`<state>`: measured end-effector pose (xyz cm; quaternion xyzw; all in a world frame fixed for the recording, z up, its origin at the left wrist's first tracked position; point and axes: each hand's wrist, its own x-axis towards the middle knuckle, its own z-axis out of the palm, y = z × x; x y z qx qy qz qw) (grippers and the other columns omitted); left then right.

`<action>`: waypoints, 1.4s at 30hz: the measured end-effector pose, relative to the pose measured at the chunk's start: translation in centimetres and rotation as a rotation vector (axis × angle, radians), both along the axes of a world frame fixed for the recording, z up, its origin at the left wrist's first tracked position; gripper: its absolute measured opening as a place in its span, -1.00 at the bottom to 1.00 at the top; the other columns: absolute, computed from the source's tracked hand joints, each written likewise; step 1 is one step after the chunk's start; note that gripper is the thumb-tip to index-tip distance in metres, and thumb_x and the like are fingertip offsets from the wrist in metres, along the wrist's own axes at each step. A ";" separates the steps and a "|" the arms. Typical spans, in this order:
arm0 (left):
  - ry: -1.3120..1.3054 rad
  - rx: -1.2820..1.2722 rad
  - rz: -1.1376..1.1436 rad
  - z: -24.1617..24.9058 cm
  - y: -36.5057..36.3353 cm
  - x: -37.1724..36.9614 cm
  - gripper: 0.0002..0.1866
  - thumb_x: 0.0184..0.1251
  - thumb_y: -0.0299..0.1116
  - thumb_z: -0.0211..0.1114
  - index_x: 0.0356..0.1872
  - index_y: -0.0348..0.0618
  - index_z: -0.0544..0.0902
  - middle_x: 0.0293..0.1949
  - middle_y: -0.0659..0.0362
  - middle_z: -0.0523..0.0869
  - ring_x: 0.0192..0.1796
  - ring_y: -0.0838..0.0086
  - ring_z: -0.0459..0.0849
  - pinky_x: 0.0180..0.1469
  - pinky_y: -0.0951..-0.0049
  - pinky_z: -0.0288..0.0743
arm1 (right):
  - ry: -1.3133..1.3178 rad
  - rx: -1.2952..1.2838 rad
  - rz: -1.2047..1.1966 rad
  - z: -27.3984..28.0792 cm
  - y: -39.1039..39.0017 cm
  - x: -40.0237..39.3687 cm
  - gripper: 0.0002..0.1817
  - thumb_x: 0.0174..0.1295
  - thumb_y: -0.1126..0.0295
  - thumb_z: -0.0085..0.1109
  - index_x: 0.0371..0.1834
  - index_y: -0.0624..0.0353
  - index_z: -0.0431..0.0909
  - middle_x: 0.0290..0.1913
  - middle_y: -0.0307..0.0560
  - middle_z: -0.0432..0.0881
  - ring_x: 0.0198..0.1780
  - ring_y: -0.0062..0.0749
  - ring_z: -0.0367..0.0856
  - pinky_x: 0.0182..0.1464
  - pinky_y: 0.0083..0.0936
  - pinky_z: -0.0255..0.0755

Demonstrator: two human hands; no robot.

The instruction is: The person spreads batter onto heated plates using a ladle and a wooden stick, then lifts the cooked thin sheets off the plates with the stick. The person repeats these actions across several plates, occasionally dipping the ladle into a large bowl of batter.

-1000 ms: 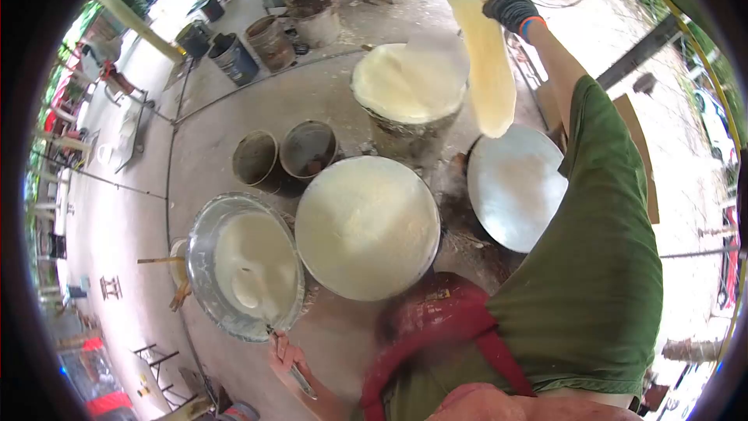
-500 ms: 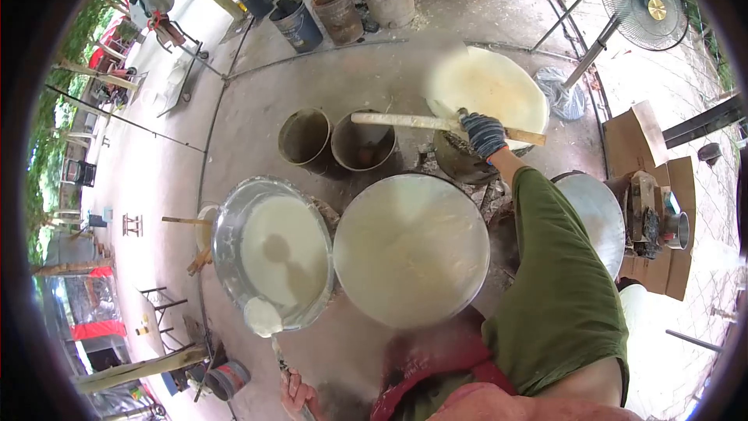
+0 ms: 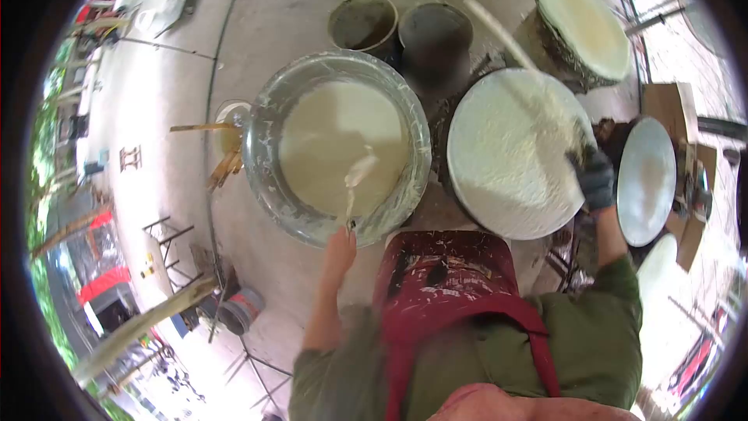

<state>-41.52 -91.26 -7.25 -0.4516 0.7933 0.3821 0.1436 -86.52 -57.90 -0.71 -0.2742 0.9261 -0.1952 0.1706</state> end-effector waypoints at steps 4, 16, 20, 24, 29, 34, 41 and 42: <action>-0.078 -0.192 -0.590 -7.2 -7.1 -2.8 -0.76 0.35 -0.32 -0.07 -0.26 -0.29 0.48 -0.36 -0.18 0.63 -0.25 -0.07 0.62 -0.26 -0.02 0.45 | -0.306 -0.197 -0.100 -2.5 2.0 17.4 -0.54 0.15 0.23 0.22 0.08 0.22 0.46 -0.02 0.07 0.57 -0.03 -0.21 0.53 0.01 -0.38 0.43; -0.340 0.525 -0.492 -14.4 -11.1 0.3 -0.57 0.42 -0.11 -0.07 -0.53 -0.22 0.48 -0.61 0.08 0.57 -0.56 0.34 0.58 -0.45 0.28 0.45 | -0.680 -0.138 -0.358 0.3 -1.3 33.3 -0.36 0.01 0.17 0.38 0.15 0.22 0.43 -0.13 0.07 0.63 -0.18 -0.51 0.52 -0.07 -0.50 0.41; -0.149 1.261 0.277 -9.1 -5.7 6.6 -0.57 0.40 0.03 -0.03 -0.39 -0.16 0.46 -0.78 0.35 0.23 -0.78 0.62 0.18 -0.68 0.50 0.10 | -0.631 -0.022 -0.174 0.3 1.4 38.9 -0.40 0.09 0.15 0.29 0.18 0.20 0.41 -0.15 0.25 0.59 -0.16 -0.28 0.61 -0.07 -0.43 0.43; 0.283 1.556 0.594 -5.7 2.6 9.8 -0.62 0.44 -0.05 -0.05 -0.24 -0.20 0.47 -0.75 0.43 0.21 -0.80 0.72 0.15 -0.66 0.55 0.08 | -0.671 0.089 -0.080 -4.6 5.3 45.6 -0.48 0.22 0.04 0.07 0.06 0.24 0.48 -0.11 0.31 0.56 -0.04 0.15 0.51 -0.02 -0.25 0.40; 0.706 2.053 1.006 1.4 8.1 10.9 -0.63 0.49 -0.14 -0.12 -0.11 -0.31 0.42 -0.74 0.41 0.22 -0.81 0.70 0.20 -0.60 0.59 0.16 | -0.590 -0.056 0.050 -3.5 8.7 48.6 -0.53 0.24 0.07 0.04 -0.04 0.30 0.51 -0.19 0.33 0.57 -0.12 0.16 0.54 -0.09 -0.19 0.41; 0.807 2.088 0.842 13.6 6.1 12.7 -0.63 0.50 -0.19 -0.13 -0.05 -0.36 0.40 -0.68 0.33 0.32 -0.81 0.69 0.25 -0.63 0.70 0.18 | -0.381 -0.333 0.057 0.0 10.6 49.0 -0.59 0.18 0.15 0.14 -0.12 0.32 0.53 -0.27 0.31 0.58 -0.19 0.16 0.55 -0.17 -0.20 0.44; 1.186 1.344 0.210 27.2 1.5 12.6 -0.64 0.50 -0.20 -0.12 -0.05 -0.39 0.36 -0.67 0.35 0.37 -0.81 0.74 0.25 -0.78 0.82 -0.07 | -0.372 -0.838 -0.263 -0.3 11.6 48.8 -0.63 0.17 0.43 0.19 0.03 0.33 0.49 -0.07 0.14 0.60 -0.16 -0.21 0.61 -0.12 -0.39 0.46; 1.156 1.154 0.308 27.3 1.4 12.0 -0.64 0.49 -0.18 -0.09 -0.13 -0.36 0.43 -0.71 0.42 0.28 -0.83 0.81 0.19 -0.69 0.77 0.01 | -0.473 -0.858 -0.348 -0.8 11.6 48.3 -0.63 0.18 0.45 0.16 0.06 0.33 0.47 -0.06 0.08 0.60 -0.15 -0.30 0.59 -0.11 -0.43 0.44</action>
